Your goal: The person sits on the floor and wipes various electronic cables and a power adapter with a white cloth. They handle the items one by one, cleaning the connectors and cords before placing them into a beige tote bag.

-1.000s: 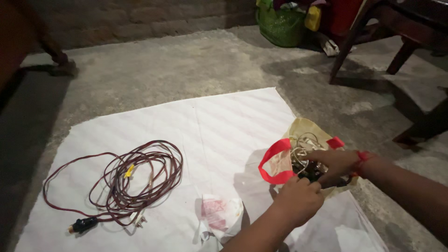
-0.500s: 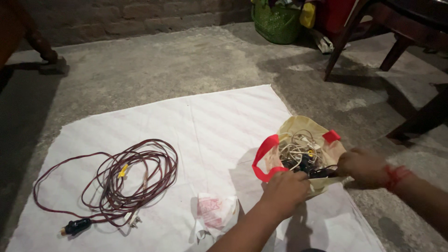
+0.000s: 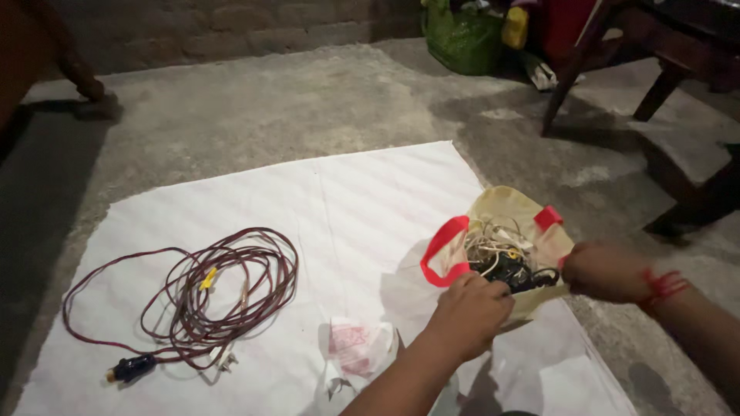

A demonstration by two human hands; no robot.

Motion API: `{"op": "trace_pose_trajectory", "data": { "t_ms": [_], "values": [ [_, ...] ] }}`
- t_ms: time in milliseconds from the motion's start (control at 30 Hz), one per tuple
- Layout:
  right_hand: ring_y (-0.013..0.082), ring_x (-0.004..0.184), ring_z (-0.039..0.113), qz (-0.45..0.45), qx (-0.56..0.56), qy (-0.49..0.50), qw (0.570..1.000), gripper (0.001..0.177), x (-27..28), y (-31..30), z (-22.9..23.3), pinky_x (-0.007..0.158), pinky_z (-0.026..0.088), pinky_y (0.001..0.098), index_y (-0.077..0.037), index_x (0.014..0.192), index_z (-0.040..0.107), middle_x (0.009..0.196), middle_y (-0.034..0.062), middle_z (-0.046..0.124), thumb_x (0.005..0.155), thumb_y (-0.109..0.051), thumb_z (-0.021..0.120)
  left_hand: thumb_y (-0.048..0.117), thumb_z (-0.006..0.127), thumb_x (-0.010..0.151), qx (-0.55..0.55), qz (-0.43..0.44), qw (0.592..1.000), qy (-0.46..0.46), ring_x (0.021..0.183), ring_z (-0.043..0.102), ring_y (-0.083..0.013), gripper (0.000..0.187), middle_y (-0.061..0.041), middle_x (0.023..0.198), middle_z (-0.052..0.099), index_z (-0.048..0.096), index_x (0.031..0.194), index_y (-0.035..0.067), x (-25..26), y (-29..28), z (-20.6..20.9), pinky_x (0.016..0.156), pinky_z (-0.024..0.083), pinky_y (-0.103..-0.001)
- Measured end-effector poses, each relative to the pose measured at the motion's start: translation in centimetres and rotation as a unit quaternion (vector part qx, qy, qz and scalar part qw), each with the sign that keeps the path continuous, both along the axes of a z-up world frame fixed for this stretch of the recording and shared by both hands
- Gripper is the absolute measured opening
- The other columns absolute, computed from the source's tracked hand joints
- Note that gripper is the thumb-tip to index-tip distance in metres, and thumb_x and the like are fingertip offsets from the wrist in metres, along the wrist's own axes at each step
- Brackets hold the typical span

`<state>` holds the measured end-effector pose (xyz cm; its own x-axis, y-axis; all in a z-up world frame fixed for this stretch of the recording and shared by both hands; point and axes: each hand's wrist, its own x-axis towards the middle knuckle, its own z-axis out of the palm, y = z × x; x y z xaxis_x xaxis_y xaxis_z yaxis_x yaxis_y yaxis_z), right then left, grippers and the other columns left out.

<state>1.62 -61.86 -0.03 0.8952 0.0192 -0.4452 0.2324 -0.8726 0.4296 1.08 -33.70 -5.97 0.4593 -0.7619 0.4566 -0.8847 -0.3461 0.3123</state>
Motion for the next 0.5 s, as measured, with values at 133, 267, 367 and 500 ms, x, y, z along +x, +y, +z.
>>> {"op": "trace_pose_trajectory", "data": {
  "t_ms": [133, 267, 367, 500],
  "values": [
    [0.0193, 0.116, 0.06, 0.028, 0.112, 0.008, 0.993, 0.034, 0.1, 0.3, 0.5, 0.101, 0.048, 0.0384, -0.031, 0.109, 0.076, 0.112, -0.0063, 0.073, 0.076, -0.021, 0.076, 0.009, 0.064, 0.084, 0.02, 0.005, 0.999, -0.041, 0.109, 0.06, -0.0255, 0.013, -0.003, 0.103, 0.063, 0.073, 0.092, 0.013, -0.5, -0.9, -0.4, 0.112, 0.037, -0.057],
    [0.0163, 0.122, 0.059, -0.032, 0.094, 0.003, 0.995, 0.037, -0.3, 0.8, 0.6, 0.107, 0.045, 0.0366, -0.033, 0.113, 0.075, 0.114, -0.005, 0.069, 0.079, -0.02, 0.077, 0.01, 0.064, 0.085, 0.038, 0.008, 0.999, -0.029, 0.117, 0.059, -0.0249, 0.012, -0.005, 0.109, 0.064, 0.074, 0.091, 0.012, -1.2, -0.9, -0.6, 0.117, 0.028, -0.067],
    [0.0165, 0.124, 0.057, -0.023, 0.1, -0.006, 0.995, 0.042, -0.2, 1.4, 1.0, 0.108, 0.043, 0.0366, -0.031, 0.116, 0.073, 0.119, -0.0049, 0.068, 0.076, -0.02, 0.079, 0.01, 0.065, 0.078, 0.019, 0.017, 0.998, -0.059, 0.137, 0.051, -0.0285, 0.014, -0.01, 0.133, 0.061, 0.074, 0.089, 0.012, -1.7, -0.4, -0.2, 0.115, 0.028, -0.064],
    [0.0208, 0.121, 0.06, -0.003, 0.143, -0.072, 0.987, 0.042, -0.8, 3.1, 2.3, 0.105, 0.046, 0.037, -0.027, 0.118, 0.072, 0.124, -0.0017, 0.068, 0.077, -0.021, 0.077, 0.008, 0.065, 0.083, -0.027, 0.013, 0.999, -0.03, 0.144, 0.044, -0.0332, 0.023, -0.013, 0.15, 0.054, 0.073, 0.105, 0.014, -2.1, 1.9, 0.1, 0.114, 0.025, -0.067]
  ]
}}
